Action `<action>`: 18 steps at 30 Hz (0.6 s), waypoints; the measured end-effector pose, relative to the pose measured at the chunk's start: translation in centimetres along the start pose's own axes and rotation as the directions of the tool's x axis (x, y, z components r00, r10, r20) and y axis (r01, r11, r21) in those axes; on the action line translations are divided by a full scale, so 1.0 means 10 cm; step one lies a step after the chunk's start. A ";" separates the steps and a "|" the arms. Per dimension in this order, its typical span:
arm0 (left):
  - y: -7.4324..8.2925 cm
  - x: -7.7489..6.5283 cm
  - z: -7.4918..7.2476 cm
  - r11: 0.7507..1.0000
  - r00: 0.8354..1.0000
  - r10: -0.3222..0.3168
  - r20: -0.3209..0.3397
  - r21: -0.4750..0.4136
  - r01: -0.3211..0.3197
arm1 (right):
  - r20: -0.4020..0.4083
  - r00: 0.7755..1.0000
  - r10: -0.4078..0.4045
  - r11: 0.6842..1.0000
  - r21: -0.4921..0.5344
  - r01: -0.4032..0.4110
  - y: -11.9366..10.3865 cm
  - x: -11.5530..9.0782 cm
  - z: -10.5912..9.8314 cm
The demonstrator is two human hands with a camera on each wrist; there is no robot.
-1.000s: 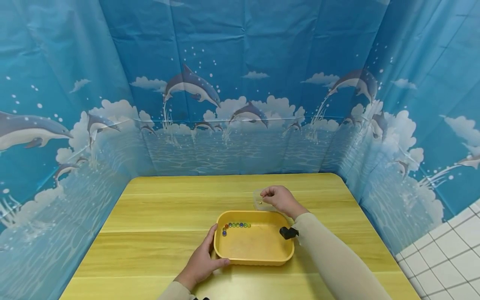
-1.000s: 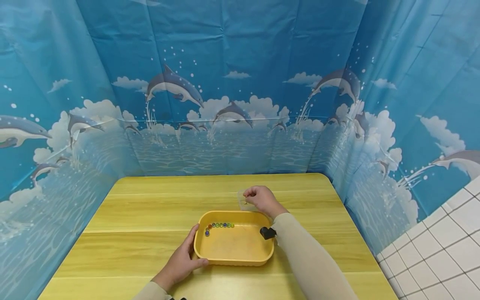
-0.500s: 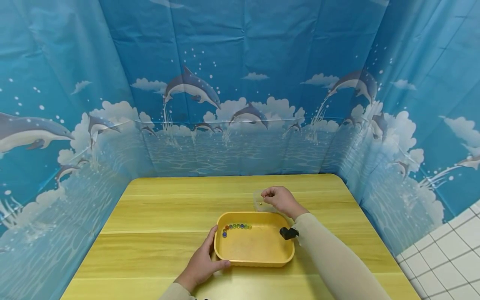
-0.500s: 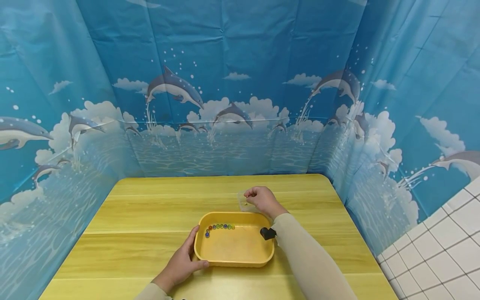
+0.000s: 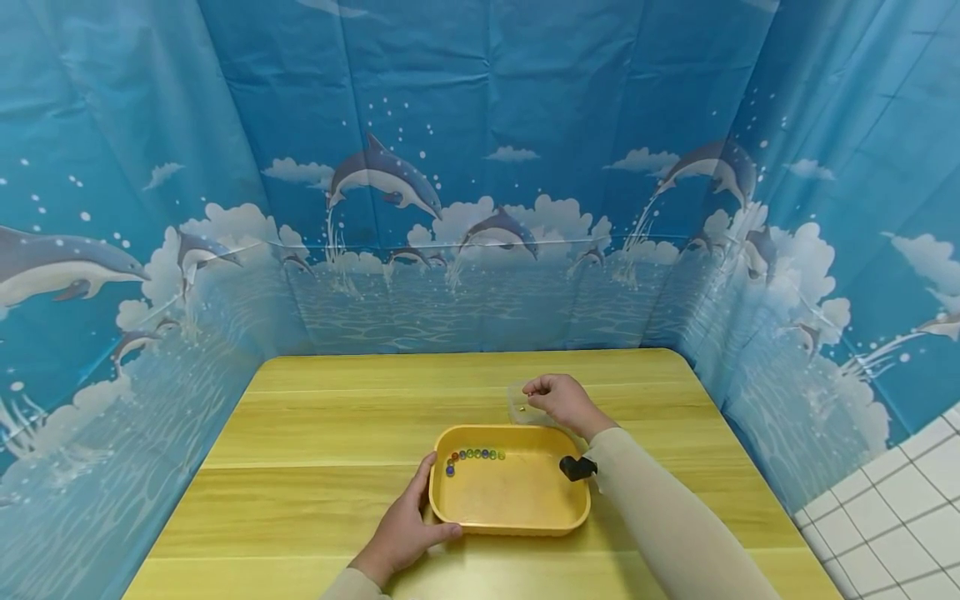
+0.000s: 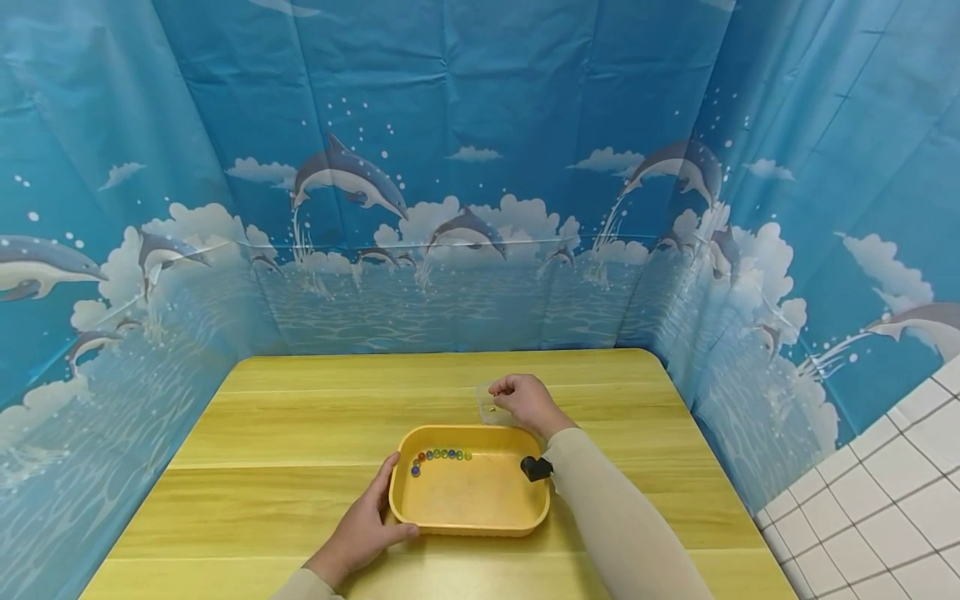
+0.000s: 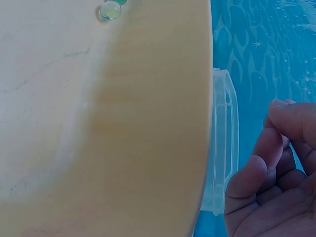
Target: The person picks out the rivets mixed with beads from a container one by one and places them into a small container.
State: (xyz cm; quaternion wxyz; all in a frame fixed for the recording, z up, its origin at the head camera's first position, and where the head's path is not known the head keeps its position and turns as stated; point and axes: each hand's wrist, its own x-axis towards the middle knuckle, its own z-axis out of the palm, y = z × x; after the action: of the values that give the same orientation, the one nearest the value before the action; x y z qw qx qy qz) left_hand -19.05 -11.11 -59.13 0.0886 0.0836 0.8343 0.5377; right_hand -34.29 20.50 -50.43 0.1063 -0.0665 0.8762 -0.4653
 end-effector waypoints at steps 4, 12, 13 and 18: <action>-0.01 0.00 0.00 1.000 1.000 0.009 0.000 -0.002 -0.009 | 0.000 1.000 -0.004 1.000 -0.005 0.004 0.01 0.01 0.00; -0.02 0.00 -0.01 1.000 1.000 0.016 0.001 -0.014 -0.016 | 0.004 1.000 -0.005 1.000 0.006 0.005 0.00 0.02 0.00; -0.02 0.00 -0.01 1.000 1.000 0.017 0.002 -0.017 -0.017 | 0.004 1.000 -0.006 1.000 0.006 0.006 0.00 0.02 0.00; -0.02 0.01 -0.01 0.999 1.000 0.011 0.007 -0.034 -0.011 | 0.000 1.000 -0.001 1.000 0.018 0.001 -0.01 0.03 0.00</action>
State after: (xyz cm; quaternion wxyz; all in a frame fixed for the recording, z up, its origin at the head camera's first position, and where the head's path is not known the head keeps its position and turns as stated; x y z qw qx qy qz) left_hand -19.15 -11.23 -59.30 0.0899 0.0885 0.8242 0.5521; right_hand -34.55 20.37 -50.44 0.1067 -0.0660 0.8720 -0.4731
